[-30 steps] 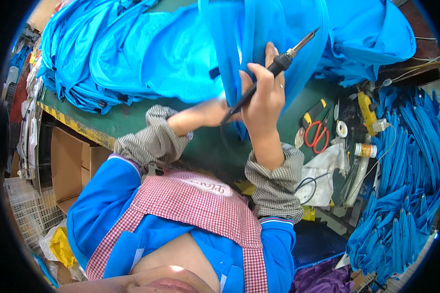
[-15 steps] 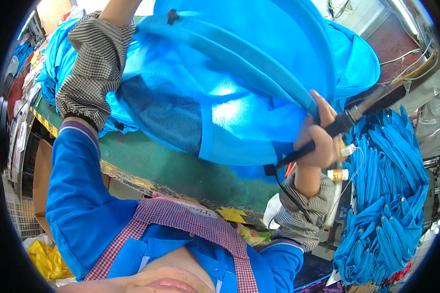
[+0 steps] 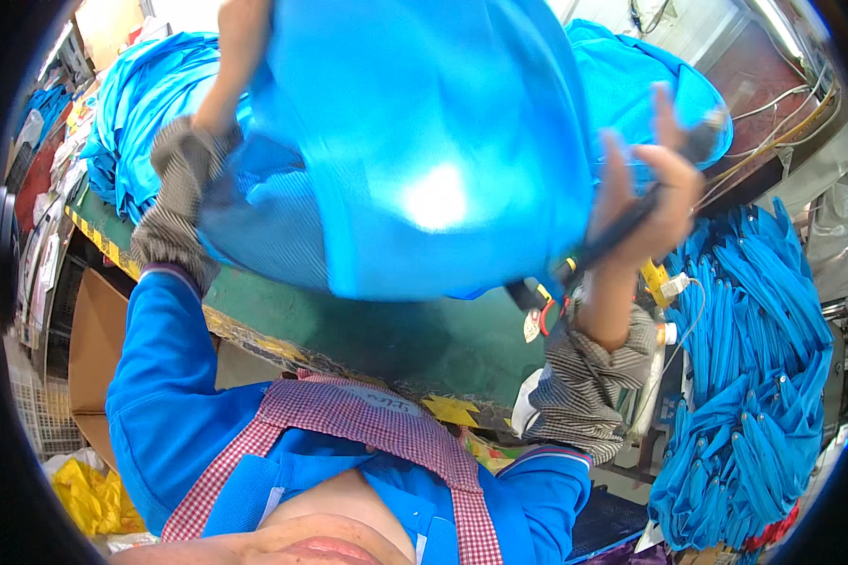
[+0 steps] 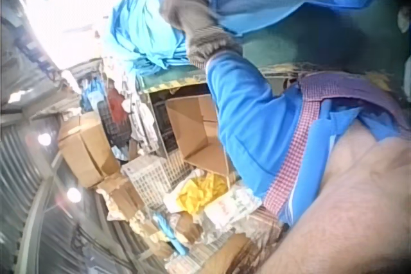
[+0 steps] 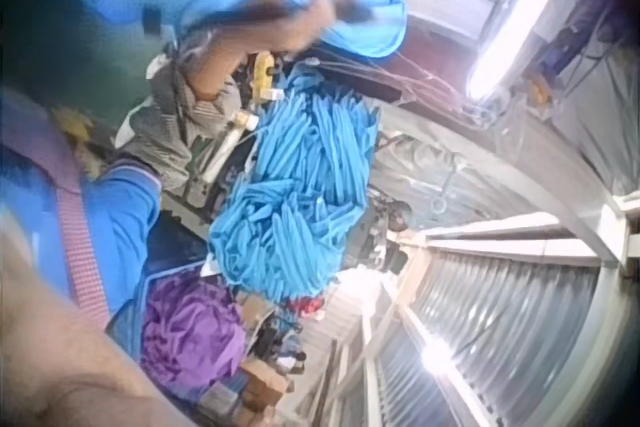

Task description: The person uses a handheld soldering iron to seal seams on blue fabric bags. They repeatedly pick up a bag, apply the hot tip along a seam, and place the finished bag aside. The process is repeated for multiple bags on a green workbench.

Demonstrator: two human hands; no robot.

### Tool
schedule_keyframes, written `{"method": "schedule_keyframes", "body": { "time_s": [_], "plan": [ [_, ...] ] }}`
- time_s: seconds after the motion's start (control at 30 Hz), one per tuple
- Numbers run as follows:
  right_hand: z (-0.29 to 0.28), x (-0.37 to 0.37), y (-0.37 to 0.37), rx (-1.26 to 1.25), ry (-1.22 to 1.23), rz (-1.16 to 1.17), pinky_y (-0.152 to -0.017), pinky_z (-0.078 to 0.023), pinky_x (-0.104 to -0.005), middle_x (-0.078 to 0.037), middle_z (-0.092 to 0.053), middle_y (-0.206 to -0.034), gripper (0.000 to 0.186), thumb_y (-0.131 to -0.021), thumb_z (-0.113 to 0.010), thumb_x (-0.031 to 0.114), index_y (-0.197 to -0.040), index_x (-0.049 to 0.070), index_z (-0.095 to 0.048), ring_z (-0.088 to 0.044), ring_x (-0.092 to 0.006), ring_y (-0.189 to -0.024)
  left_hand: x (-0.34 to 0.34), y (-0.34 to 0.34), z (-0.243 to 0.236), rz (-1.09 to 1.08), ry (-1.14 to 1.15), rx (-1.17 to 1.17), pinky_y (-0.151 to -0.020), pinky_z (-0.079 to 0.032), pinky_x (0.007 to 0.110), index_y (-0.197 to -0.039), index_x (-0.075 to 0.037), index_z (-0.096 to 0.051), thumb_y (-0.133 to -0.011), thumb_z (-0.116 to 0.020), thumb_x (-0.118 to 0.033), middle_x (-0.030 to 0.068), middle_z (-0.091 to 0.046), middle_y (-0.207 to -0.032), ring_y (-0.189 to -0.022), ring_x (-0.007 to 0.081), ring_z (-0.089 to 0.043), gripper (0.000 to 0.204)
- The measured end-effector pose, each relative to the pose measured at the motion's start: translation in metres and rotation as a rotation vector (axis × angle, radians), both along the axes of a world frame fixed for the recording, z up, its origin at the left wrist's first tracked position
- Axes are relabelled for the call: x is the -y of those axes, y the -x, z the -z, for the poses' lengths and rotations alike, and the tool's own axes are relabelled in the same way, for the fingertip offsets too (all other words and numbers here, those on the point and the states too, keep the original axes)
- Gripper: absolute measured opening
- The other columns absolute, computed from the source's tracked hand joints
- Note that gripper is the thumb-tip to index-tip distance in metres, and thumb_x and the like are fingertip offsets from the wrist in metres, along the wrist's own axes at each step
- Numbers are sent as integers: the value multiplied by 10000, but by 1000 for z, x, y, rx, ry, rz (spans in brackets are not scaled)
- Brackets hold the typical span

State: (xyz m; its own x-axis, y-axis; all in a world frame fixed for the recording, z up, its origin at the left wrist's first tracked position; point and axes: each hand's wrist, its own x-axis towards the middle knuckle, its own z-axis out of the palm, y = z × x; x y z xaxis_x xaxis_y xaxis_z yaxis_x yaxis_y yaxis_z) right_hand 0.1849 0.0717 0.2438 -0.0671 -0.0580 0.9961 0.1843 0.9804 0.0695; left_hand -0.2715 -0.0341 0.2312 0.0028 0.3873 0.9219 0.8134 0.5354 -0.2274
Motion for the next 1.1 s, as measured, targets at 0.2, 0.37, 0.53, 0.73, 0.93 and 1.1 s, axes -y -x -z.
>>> {"method": "schedule_keyframes", "body": {
  "time_s": [0.2, 0.37, 0.53, 0.73, 0.93, 1.1],
  "plan": [
    [-55, 9, -68, -310, -174, -49, -844, -560, -441, -374, -592, -1024, 136, -922, -463, -30, -939, -26, -328, -645, -419, -941, -21, -95, -102, 984, -297, 1254, -863, -467, 358, -1113, 5, -625, -932, -529, -337, 104, -668, -982, -943, 255, -609, 398],
    [-6, 24, -20, -168, -18, 11, -806, -536, -361, -271, -642, -1003, 59, -932, -439, -17, -945, -27, -383, -661, -355, -906, -75, -164, -33, 962, 28, 1089, -803, -498, 360, -1158, -21, -601, -869, -615, -243, 133, -664, -1014, -899, 257, -620, 364],
    [93, 0, 65, 161, 153, -105, -940, -451, -361, -178, -615, -1204, 251, -784, -737, 62, -948, 63, -548, -554, -294, -1171, -131, -206, 63, 877, 165, 1247, -895, -465, 399, -1255, -40, -508, -866, -611, -340, 197, -592, -1159, -1063, 372, -566, 502],
    [139, 0, 105, 121, 240, -188, -1050, -355, -413, -196, -578, -1256, 318, -765, -753, 64, -998, 71, -536, -489, -319, -1250, 21, -237, 164, 487, -368, 657, -1046, -235, 532, -1298, -110, -483, -620, -816, -330, 188, -366, -1394, -1295, 354, -358, 787],
    [136, 3, 115, 93, 174, -109, -1009, -378, -393, -191, -623, -1187, 246, -760, -710, 16, -962, 90, -590, -508, -335, -1207, 18, -250, 221, 866, -95, 1903, -663, -487, 292, -867, -18, -695, -830, -725, -252, 52, -694, -802, -736, 124, -628, 239],
    [113, 7, 112, 157, 77, 120, -1009, -357, -416, -135, -653, -1154, 269, -744, -745, 63, -963, 79, -590, -527, -324, -1169, 14, -259, 217, 1273, -612, 2184, -789, -497, 298, -1055, 1, -622, -865, -696, -249, 77, -663, -1016, -883, 146, -616, 322]
  ]
}}
